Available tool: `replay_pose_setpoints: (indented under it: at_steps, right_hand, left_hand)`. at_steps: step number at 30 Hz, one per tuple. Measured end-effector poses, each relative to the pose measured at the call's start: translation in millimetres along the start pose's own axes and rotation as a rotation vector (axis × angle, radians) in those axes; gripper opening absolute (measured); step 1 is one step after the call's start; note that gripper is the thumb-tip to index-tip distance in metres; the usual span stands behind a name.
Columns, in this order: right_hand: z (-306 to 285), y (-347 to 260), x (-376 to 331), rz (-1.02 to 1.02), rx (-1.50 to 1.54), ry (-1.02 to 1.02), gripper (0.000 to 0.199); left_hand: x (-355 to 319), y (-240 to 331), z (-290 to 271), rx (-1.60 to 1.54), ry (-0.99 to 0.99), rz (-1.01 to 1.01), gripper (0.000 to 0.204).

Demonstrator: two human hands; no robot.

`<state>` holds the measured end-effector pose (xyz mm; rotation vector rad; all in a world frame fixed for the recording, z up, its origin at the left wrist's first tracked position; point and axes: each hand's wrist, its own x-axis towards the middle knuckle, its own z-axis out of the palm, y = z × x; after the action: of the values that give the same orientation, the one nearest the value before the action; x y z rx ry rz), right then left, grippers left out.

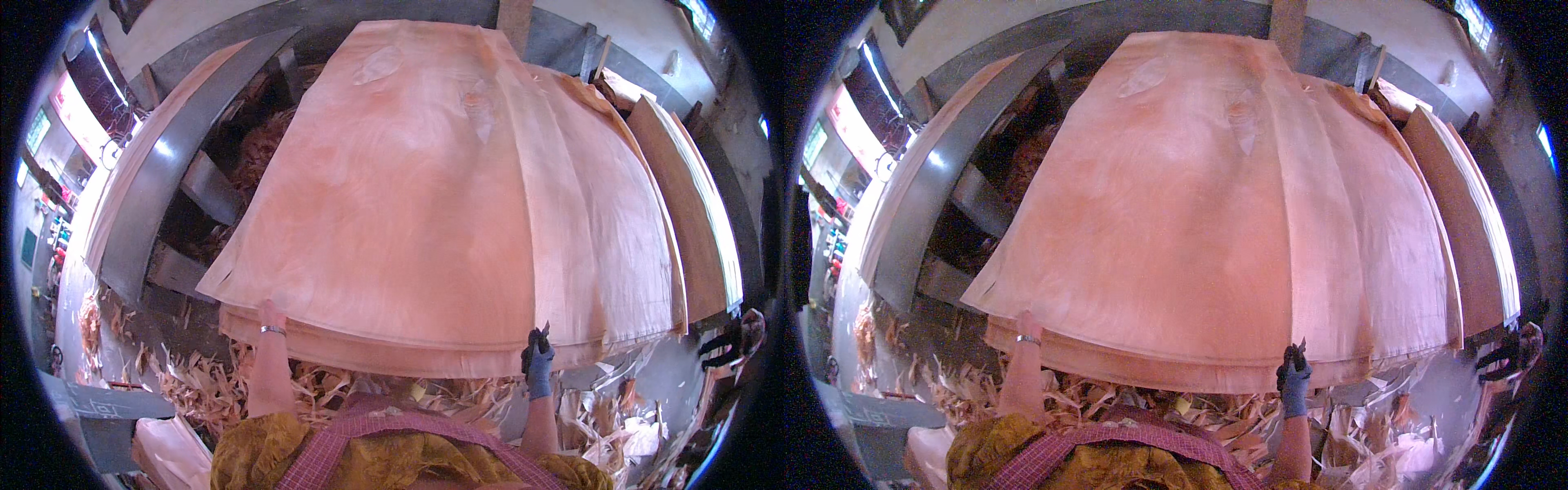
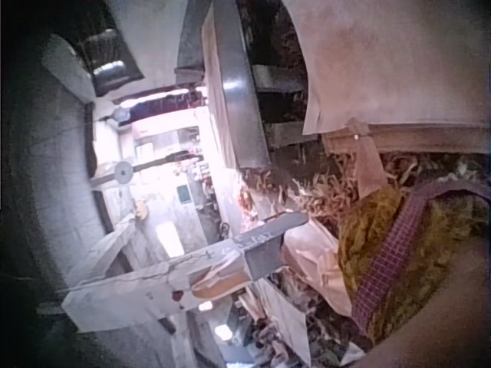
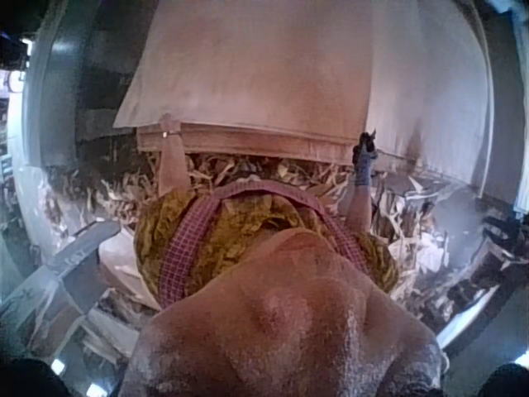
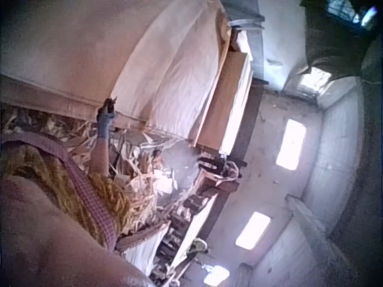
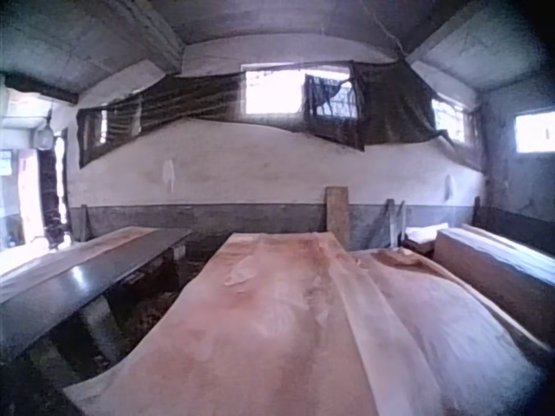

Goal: The person handles thin sheets of wood veneer, using a knife to trim away damaged sections and applying small adhesive strips to repair or mark the material.

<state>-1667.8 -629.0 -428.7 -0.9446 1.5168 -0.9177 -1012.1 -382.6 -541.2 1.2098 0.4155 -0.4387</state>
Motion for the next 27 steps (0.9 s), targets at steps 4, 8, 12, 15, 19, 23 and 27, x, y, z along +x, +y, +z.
replay_pose_setpoints:
  at_steps: [4, 8, 12, 15, 19, 23, 27]
  right_hand:
    - [-4.4, -21.5, -2.0, 0.145, 0.241, -0.082, 0.022]
    - [-33.3, -19.3, -12.9, 0.181, 0.276, -0.142, 0.03]
    - [-68.5, 23.3, -17.2, 0.242, 0.313, -0.066, 0.022]
    - [-48.0, 19.4, 15.9, 0.17, 0.224, -0.046, 0.025]
    - [-42.0, 20.4, 35.6, -0.006, 0.273, 0.035, 0.047]
    - [-35.0, 9.9, 42.4, -0.058, 0.089, 0.045, 0.037]
    - [-51.1, 8.7, 86.1, -0.175, -0.124, 0.095, 0.024]
  left_hand:
    - [-7.9, -3.3, -1.5, -0.026, 0.024, -0.014, 0.029]
    - [-24.9, -12.9, -14.3, -0.047, 0.008, -0.025, 0.028]
    - [-40.5, -29.3, -11.1, -0.095, -0.051, -0.05, 0.026]
    - [-31.5, -27.7, 4.5, -0.139, -0.054, -0.045, 0.026]
    - [-29.5, -40.1, 35.6, -0.087, -0.061, -0.024, 0.025]
    - [-38.0, -56.5, 15.1, 0.017, -0.04, 0.075, 0.026]
    - [-41.0, -75.1, 35.0, -0.382, -0.059, -0.065, 0.025]
